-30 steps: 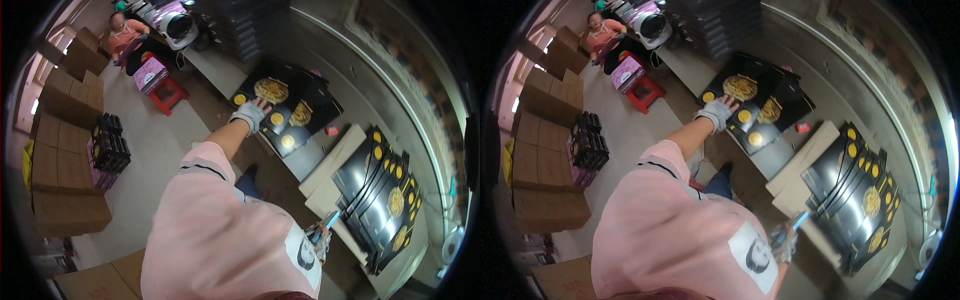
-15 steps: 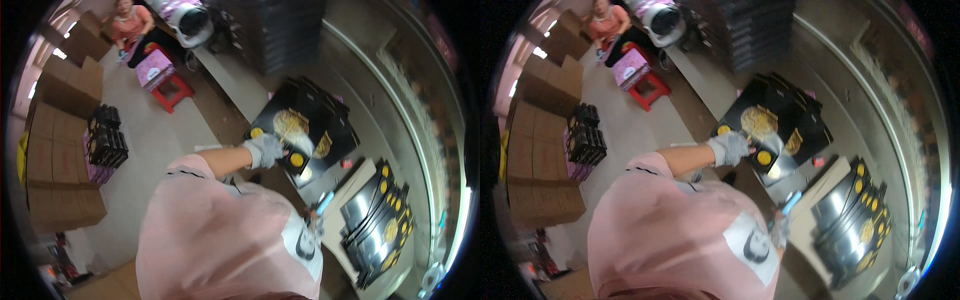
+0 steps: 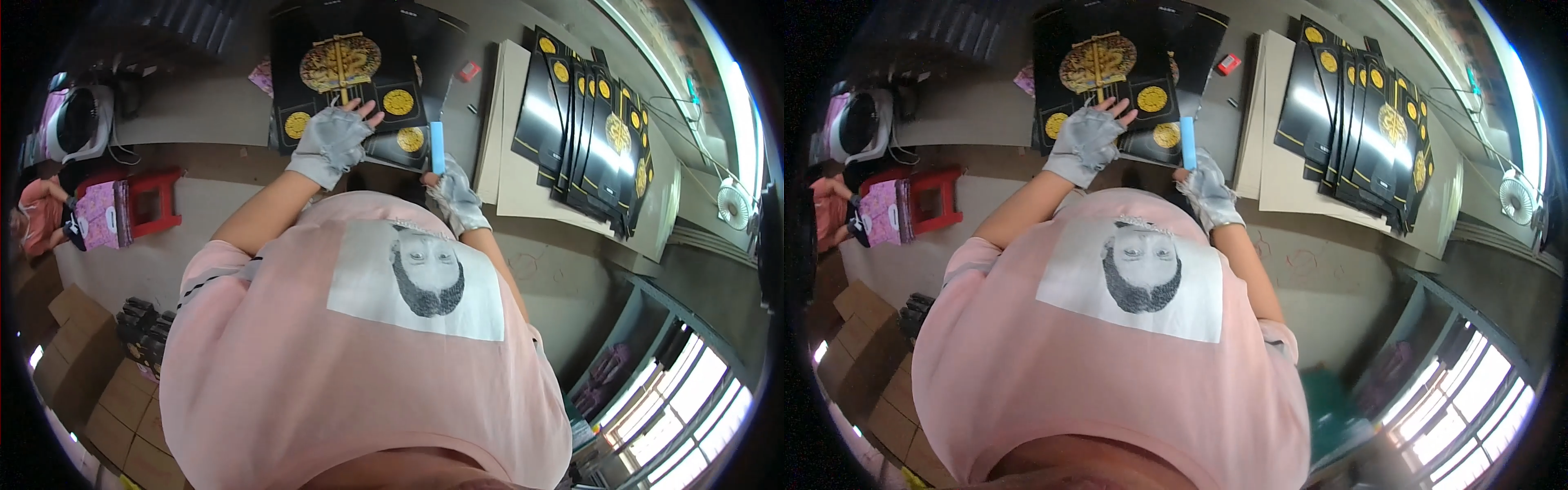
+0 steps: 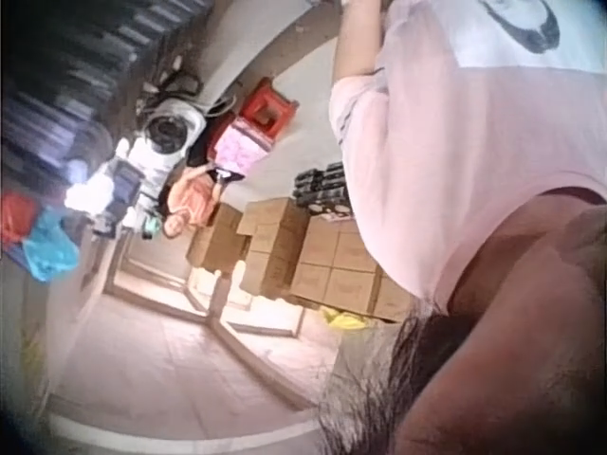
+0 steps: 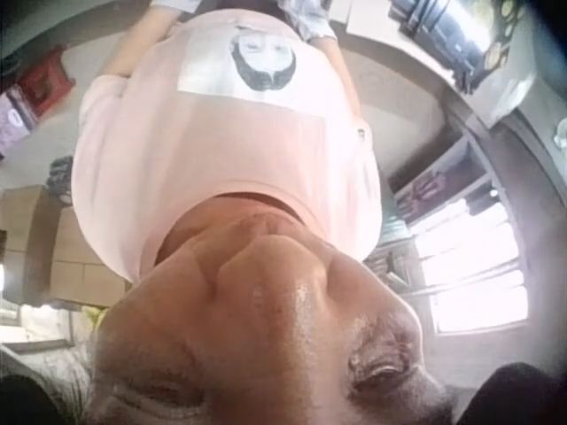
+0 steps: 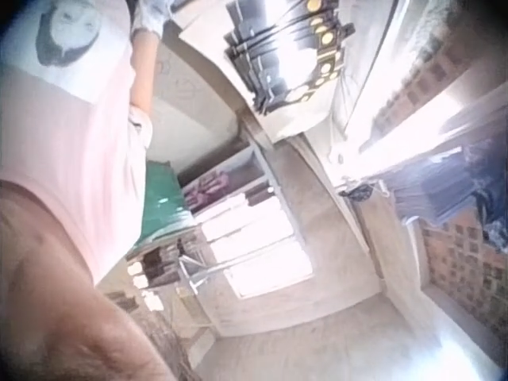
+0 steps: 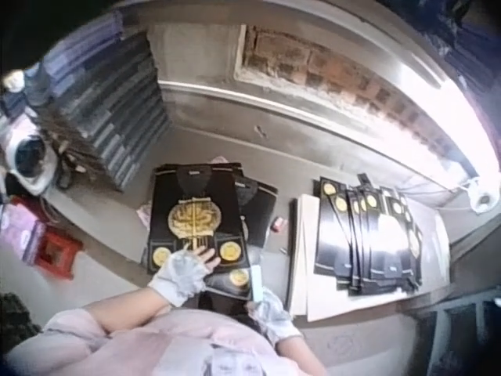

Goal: Applying blue adhesive tape to the edges of flat black folder-like packages using a handheld applicator.

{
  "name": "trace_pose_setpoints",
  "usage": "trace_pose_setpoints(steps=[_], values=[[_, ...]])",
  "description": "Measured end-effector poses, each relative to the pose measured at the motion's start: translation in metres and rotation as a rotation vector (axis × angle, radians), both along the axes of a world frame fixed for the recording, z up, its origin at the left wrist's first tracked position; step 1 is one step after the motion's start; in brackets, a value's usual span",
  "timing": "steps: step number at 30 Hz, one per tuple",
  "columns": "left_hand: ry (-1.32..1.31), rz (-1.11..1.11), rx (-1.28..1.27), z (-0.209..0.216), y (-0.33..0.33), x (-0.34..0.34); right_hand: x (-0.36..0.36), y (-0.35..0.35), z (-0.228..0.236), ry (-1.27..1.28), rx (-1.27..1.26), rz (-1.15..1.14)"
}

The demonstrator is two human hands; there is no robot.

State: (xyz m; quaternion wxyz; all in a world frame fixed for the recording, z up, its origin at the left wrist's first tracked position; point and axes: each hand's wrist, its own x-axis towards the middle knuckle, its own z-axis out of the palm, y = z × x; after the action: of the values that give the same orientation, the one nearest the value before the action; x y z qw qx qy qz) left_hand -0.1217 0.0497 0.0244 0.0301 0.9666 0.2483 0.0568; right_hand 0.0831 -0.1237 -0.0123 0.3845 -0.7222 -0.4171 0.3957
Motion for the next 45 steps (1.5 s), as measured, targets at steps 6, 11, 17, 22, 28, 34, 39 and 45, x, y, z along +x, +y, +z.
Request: trace_pose_setpoints(steps=[6, 11, 17, 22, 28, 34, 39, 45], values=[[0.016, 0.010, 0.009, -0.020, -0.002, -0.001, 0.001, -0.002, -0.013, 0.026, -0.167, -0.023], [0.016, 0.002, 0.022, -0.022, -0.002, 0.002, 0.001, 0.002, -0.029, 0.104, -0.008, 0.013], [0.032, -0.001, -0.008, -0.011, -0.006, 0.003, -0.011, 0.029, -0.006, 0.201, 0.008, 0.055], [0.039, 0.015, -0.002, -0.009, -0.009, 0.007, -0.011, 0.028, -0.005, 0.323, -0.054, 0.018], [-0.124, 0.274, -0.155, 0.024, -0.008, -0.009, 0.003, 0.024, 0.002, 0.560, -0.250, -0.238], [-0.650, 1.064, -1.107, -0.053, 0.043, -0.063, 0.036, 0.030, -0.010, 0.740, -0.210, -0.321], [-0.859, 0.943, -1.652, -0.054, 0.032, -0.051, 0.035, 0.036, -0.017, 0.185, -0.170, -0.095], [-1.154, 0.846, -2.110, -0.054, 0.005, -0.043, -0.016, 0.044, 0.003, 0.623, -0.201, -0.238]])
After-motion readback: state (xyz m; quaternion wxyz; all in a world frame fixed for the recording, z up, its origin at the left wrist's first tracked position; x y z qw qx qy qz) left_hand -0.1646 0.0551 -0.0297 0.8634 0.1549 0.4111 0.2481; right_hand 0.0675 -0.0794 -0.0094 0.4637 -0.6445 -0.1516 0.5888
